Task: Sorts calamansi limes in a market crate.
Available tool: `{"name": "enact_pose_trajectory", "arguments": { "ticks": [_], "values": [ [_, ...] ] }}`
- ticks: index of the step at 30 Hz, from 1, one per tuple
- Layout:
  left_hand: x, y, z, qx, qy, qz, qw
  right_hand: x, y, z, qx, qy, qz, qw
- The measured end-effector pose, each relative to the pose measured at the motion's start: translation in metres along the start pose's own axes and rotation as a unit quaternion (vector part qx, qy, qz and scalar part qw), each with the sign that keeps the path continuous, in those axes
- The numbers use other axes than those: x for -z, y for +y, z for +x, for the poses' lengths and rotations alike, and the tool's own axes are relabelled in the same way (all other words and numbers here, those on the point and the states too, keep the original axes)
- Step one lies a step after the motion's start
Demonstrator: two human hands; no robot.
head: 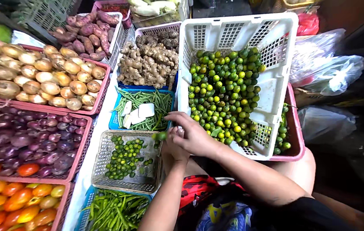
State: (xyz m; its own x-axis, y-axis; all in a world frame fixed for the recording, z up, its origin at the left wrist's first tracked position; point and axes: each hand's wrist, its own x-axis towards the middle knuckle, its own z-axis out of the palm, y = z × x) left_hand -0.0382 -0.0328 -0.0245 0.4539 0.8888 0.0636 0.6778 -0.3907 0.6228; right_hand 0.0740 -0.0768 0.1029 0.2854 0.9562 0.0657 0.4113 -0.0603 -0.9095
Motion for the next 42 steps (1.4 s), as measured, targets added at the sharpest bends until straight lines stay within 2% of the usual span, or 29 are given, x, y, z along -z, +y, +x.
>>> {"name": "enact_pose_trajectory", "arguments": {
  "ticks": [2,4,6,7,9,11,12,14,15,16,18,19,21,23,25,27,29,31,33,35,36,38,40,42],
  "values": [
    [-0.003,0.001,0.005,-0.011,0.049,-0.037,0.998,0.006,0.023,0.011,-0.013,0.064,-0.059,0.996],
    [-0.007,0.001,0.007,-0.017,0.076,-0.068,0.995,0.021,0.073,0.029,-0.075,0.099,-0.164,0.979],
    [-0.008,0.0,0.006,-0.016,0.079,-0.081,0.993,0.034,0.128,0.049,-0.132,0.064,-0.283,0.948],
    [-0.008,0.0,0.006,-0.015,0.08,-0.083,0.993,0.038,0.147,0.056,-0.134,0.035,-0.343,0.929],
    [-0.009,0.0,0.007,-0.015,0.081,-0.079,0.993,0.042,0.163,0.064,-0.094,-0.009,-0.434,0.896],
    [-0.006,0.001,0.006,-0.012,0.077,-0.072,0.994,0.045,0.161,0.065,-0.07,-0.016,-0.449,0.891],
    [-0.005,0.002,0.006,-0.015,0.079,-0.07,0.994,0.048,0.158,0.06,-0.059,0.009,-0.417,0.907],
    [-0.005,0.001,0.007,-0.03,0.093,-0.073,0.993,0.055,0.145,0.04,-0.072,0.093,-0.27,0.956],
    [-0.006,0.001,0.007,-0.034,0.1,-0.078,0.991,0.056,0.139,0.026,-0.098,0.135,-0.15,0.974],
    [-0.006,0.0,0.006,-0.035,0.103,-0.084,0.991,0.056,0.134,0.011,-0.146,0.165,-0.005,0.975],
    [-0.006,0.001,0.007,-0.033,0.104,-0.091,0.99,0.054,0.128,-0.005,-0.238,0.215,0.245,0.915],
    [-0.006,0.001,0.007,-0.035,0.105,-0.091,0.99,0.054,0.126,-0.005,-0.276,0.229,0.271,0.893],
    [-0.006,0.0,0.007,-0.038,0.104,-0.089,0.99,0.059,0.125,0.006,-0.293,0.222,0.155,0.917],
    [-0.007,-0.001,0.006,-0.039,0.1,-0.086,0.99,0.07,0.124,0.034,-0.254,0.197,-0.029,0.947],
    [-0.007,-0.001,0.006,-0.044,0.103,-0.085,0.99,0.078,0.123,0.07,-0.211,0.2,-0.161,0.943],
    [-0.008,-0.002,0.006,-0.042,0.104,-0.084,0.99,0.082,0.121,0.104,-0.214,0.174,-0.253,0.927],
    [-0.009,-0.003,0.007,-0.045,0.11,-0.09,0.989,0.084,0.124,0.126,-0.218,0.122,-0.325,0.912],
    [-0.011,-0.003,0.006,-0.048,0.116,-0.091,0.988,0.087,0.132,0.132,-0.204,0.106,-0.344,0.91],
    [-0.009,-0.003,0.005,-0.047,0.114,-0.088,0.989,0.095,0.133,0.121,-0.196,0.138,-0.247,0.939],
    [-0.009,-0.003,0.005,-0.044,0.11,-0.091,0.989,0.101,0.124,0.098,-0.221,0.184,-0.014,0.958],
    [-0.01,-0.003,0.006,-0.045,0.111,-0.092,0.988,0.102,0.118,0.084,-0.234,0.19,0.13,0.944],
    [-0.011,-0.003,0.006,-0.05,0.114,-0.09,0.988,0.104,0.105,0.056,-0.251,0.177,0.355,0.883],
    [-0.011,-0.004,0.006,-0.057,0.112,-0.089,0.988,0.103,0.099,0.037,-0.248,0.164,0.446,0.844],
    [-0.009,-0.004,0.007,-0.057,0.107,-0.082,0.989,0.094,0.088,0.028,-0.247,0.171,0.441,0.846]
  ]
}}
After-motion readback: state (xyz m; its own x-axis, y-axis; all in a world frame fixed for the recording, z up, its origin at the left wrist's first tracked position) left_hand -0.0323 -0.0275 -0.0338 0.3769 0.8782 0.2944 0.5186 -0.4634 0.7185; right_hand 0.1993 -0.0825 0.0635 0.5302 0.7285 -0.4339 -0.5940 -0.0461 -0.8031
